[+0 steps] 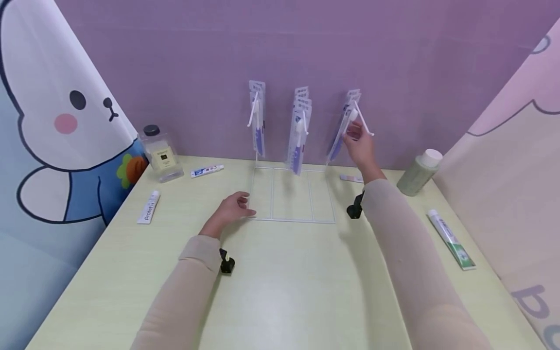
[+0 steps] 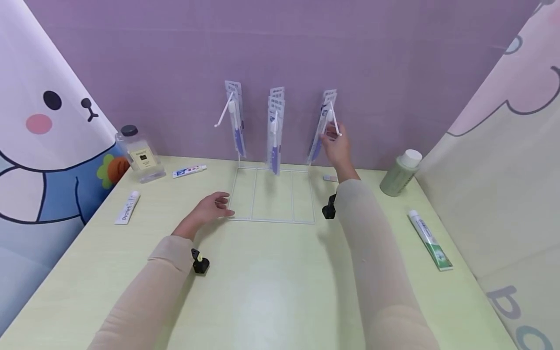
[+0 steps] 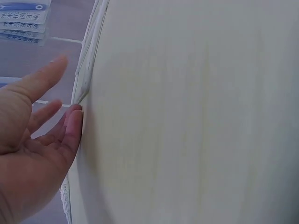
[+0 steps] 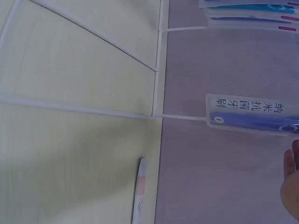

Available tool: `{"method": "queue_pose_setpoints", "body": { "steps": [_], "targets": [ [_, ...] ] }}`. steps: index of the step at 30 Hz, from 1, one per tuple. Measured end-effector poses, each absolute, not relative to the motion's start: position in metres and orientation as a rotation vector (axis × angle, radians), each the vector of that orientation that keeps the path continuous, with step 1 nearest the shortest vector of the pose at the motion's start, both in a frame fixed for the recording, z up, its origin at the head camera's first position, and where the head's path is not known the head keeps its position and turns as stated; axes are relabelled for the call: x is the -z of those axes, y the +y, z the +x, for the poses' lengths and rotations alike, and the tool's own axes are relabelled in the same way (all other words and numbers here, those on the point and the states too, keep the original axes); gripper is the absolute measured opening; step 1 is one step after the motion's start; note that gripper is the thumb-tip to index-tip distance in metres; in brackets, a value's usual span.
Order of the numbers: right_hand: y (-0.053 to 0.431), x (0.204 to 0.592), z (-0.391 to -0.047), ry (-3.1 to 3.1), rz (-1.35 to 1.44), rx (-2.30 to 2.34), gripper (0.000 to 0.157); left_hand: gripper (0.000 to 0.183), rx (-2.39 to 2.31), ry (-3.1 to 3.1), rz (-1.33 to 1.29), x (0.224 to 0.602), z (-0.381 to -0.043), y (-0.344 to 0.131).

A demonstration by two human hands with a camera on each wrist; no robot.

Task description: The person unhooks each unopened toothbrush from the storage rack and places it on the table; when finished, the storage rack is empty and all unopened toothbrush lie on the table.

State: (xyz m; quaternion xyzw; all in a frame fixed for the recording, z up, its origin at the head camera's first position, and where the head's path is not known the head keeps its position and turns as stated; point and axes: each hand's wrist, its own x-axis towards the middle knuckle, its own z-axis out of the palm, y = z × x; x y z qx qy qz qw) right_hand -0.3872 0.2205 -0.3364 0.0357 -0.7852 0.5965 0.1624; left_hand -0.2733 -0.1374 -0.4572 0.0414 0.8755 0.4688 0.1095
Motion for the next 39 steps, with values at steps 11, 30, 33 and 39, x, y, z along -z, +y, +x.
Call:
{"method": "queue_pose_setpoints", "body": {
  "steps": [11,30,33,39],
  "targets": [
    [0.212,0.341,-0.392,-2.126,0.071,-1.703,0.037,0.057,-1.285,2.554,0.165,0.46,-0.274,-0.14],
    [0.24,0.308,-0.354,-2.027,0.17,-1.82,0.038,0.062,-1.317,2.499,0.112,0.46,-0.275,-0.138],
    [0.258,0.307,-0.347,-2.043,0.155,-1.873,0.041,0.063,-1.322,2.492,0.103,0.459,-0.274,-0.138],
    [0.292,0.324,-0.328,-2.254,0.115,-1.9,0.053,0.061,-1.327,2.495,0.099,0.459,-0.274,-0.14]
  ]
}}
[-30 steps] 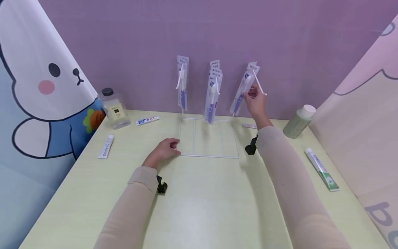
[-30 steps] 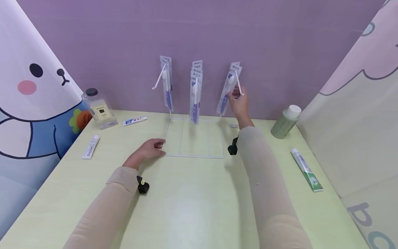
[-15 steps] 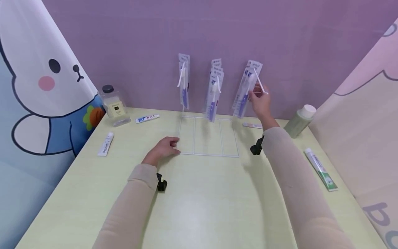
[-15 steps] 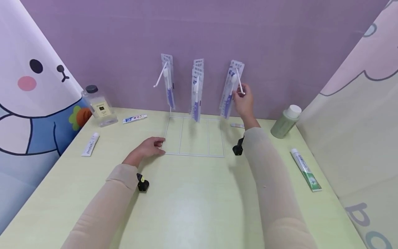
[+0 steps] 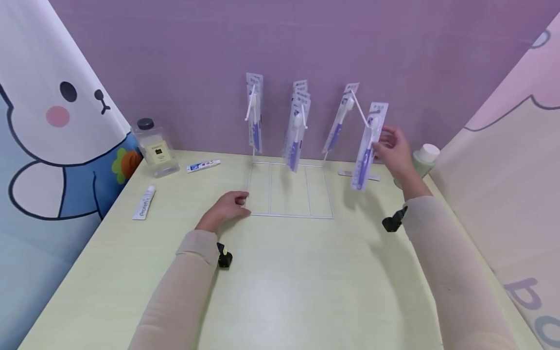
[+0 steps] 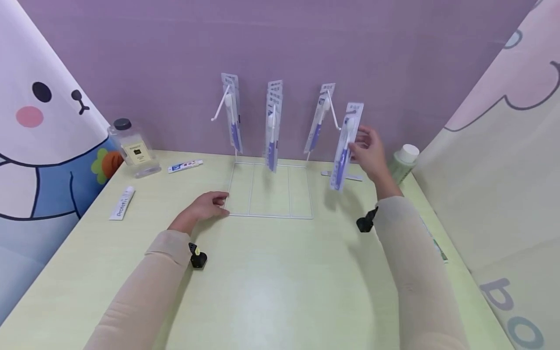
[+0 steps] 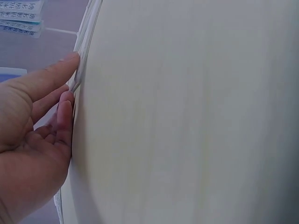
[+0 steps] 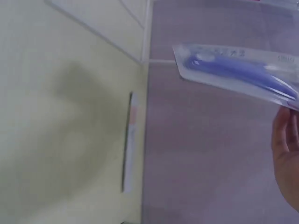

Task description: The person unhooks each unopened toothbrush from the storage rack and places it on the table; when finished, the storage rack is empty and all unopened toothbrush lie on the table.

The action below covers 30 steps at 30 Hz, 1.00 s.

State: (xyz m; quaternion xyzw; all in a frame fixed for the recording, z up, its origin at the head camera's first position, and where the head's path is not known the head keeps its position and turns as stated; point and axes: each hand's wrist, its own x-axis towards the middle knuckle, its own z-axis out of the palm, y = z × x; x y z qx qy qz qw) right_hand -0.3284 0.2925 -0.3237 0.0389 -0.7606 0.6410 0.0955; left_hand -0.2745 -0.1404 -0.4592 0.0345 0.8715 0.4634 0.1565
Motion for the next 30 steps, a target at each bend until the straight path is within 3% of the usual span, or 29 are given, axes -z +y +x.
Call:
{"method": "queue_pose_setpoints", "body": {
  "steps": [17,30],
  "targets": [
    [0.323,0.431,-0.297,-2.768,0.055,-2.192,0.06,0.061,-1.332,2.483,0.076,0.46,-0.274,-0.14],
    [0.308,0.452,-0.293,-2.863,-0.093,-2.173,0.058,0.06,-1.342,2.49,0.086,0.459,-0.273,-0.141]
  ]
}}
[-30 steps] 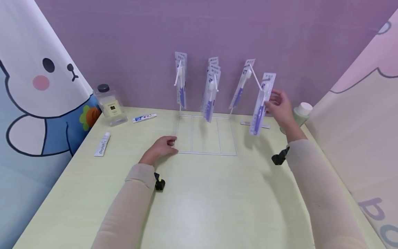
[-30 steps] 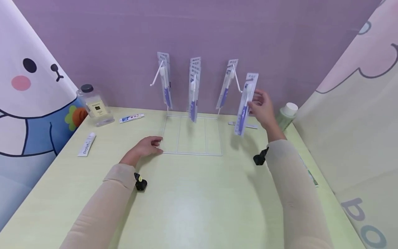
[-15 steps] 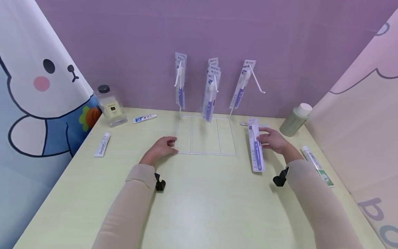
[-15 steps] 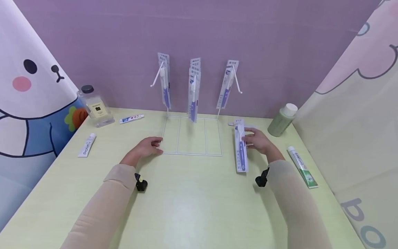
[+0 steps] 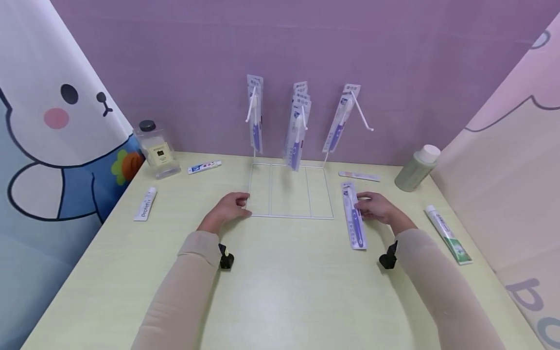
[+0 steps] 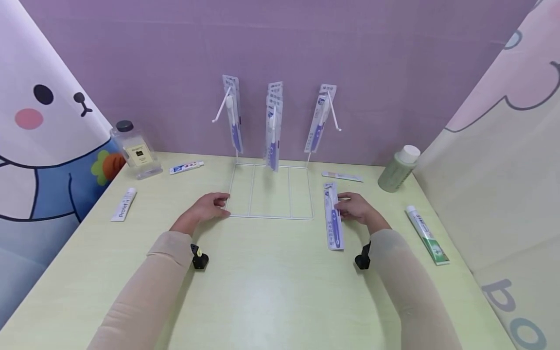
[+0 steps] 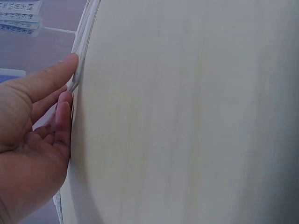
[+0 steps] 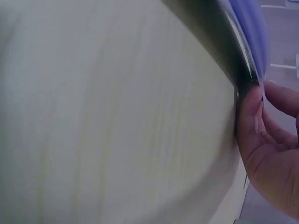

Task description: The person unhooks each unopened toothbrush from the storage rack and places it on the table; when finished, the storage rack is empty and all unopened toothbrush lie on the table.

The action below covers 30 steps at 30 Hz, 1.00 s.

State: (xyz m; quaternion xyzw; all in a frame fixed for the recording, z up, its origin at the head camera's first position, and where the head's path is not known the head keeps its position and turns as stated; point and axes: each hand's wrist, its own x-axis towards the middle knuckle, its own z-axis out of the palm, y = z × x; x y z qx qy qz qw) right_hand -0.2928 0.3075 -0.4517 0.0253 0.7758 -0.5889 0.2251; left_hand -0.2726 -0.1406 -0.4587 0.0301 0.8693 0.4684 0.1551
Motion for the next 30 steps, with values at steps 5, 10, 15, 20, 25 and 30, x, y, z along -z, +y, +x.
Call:
{"method": "queue_pose_setpoints", "body": {
  "steps": [5,10,15,20,25,30],
  "targets": [
    [0.301,0.449,-0.294,2.227,0.117,1.539,0.058,0.061,-1.34,2.487,0.064,0.461,-0.276,-0.14],
    [0.299,0.448,-0.296,2.312,0.13,1.439,0.054,0.062,-1.351,2.483,0.06,0.463,-0.278,-0.141],
    [0.302,0.441,-0.299,2.353,0.076,1.279,0.051,0.062,-1.354,2.48,0.058,0.464,-0.277,-0.14],
    [0.301,0.422,-0.315,2.409,-0.007,1.265,0.05,0.062,-1.355,2.485,0.053,0.461,-0.273,-0.137],
    [0.278,0.391,-0.342,2.546,-0.09,1.468,0.045,0.062,-1.358,2.494,0.05,0.46,-0.271,-0.138],
    [0.249,0.364,-0.371,2.664,-0.053,1.8,0.041,0.061,-1.371,2.503,0.069,0.462,-0.272,-0.139]
  ]
}}
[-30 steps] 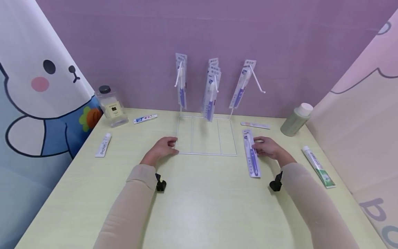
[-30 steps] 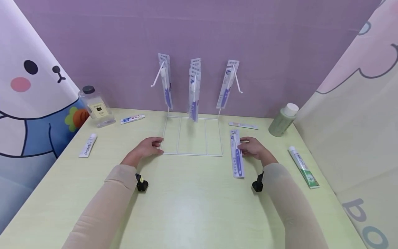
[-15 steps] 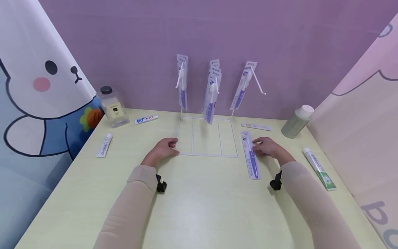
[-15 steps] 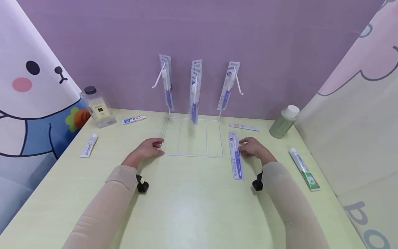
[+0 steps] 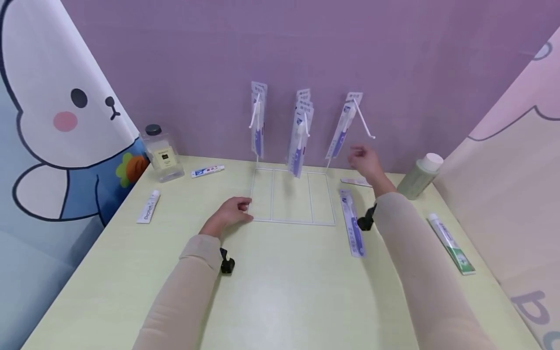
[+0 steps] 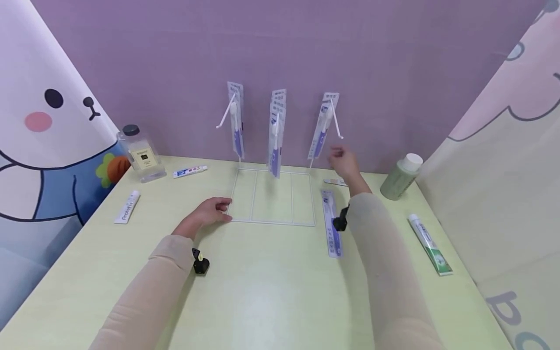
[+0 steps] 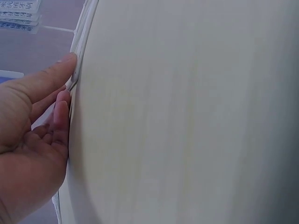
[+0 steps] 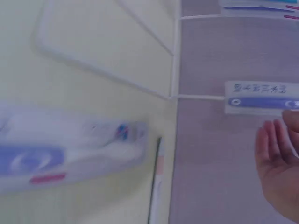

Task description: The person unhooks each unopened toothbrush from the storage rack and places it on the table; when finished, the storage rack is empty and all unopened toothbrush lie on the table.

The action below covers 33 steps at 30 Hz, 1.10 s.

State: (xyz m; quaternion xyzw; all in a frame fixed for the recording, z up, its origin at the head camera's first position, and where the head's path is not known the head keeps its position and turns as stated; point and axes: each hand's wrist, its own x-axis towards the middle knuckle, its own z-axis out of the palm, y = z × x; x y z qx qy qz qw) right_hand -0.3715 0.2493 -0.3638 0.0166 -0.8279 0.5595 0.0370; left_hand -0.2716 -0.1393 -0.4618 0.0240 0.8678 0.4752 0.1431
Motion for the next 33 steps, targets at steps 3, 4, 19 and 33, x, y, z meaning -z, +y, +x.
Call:
{"method": "queue_pose_setpoints", "body": {
  "steps": [3,4,19,33],
  "targets": [
    [0.237,0.352,-0.386,-2.356,0.008,-1.728,0.039,0.061,-1.369,2.514,0.088,0.463,-0.272,-0.139],
    [0.234,0.348,-0.389,-2.312,-0.008,-1.726,0.039,0.061,-1.366,2.516,0.094,0.464,-0.272,-0.139],
    [0.215,0.322,-0.405,-2.091,-0.073,-1.883,0.041,0.061,-1.354,2.539,0.101,0.466,-0.27,-0.135],
    [0.212,0.323,-0.399,-1.994,0.014,-1.889,0.027,0.061,-1.374,2.534,0.116,0.462,-0.27,-0.137]
  ]
}}
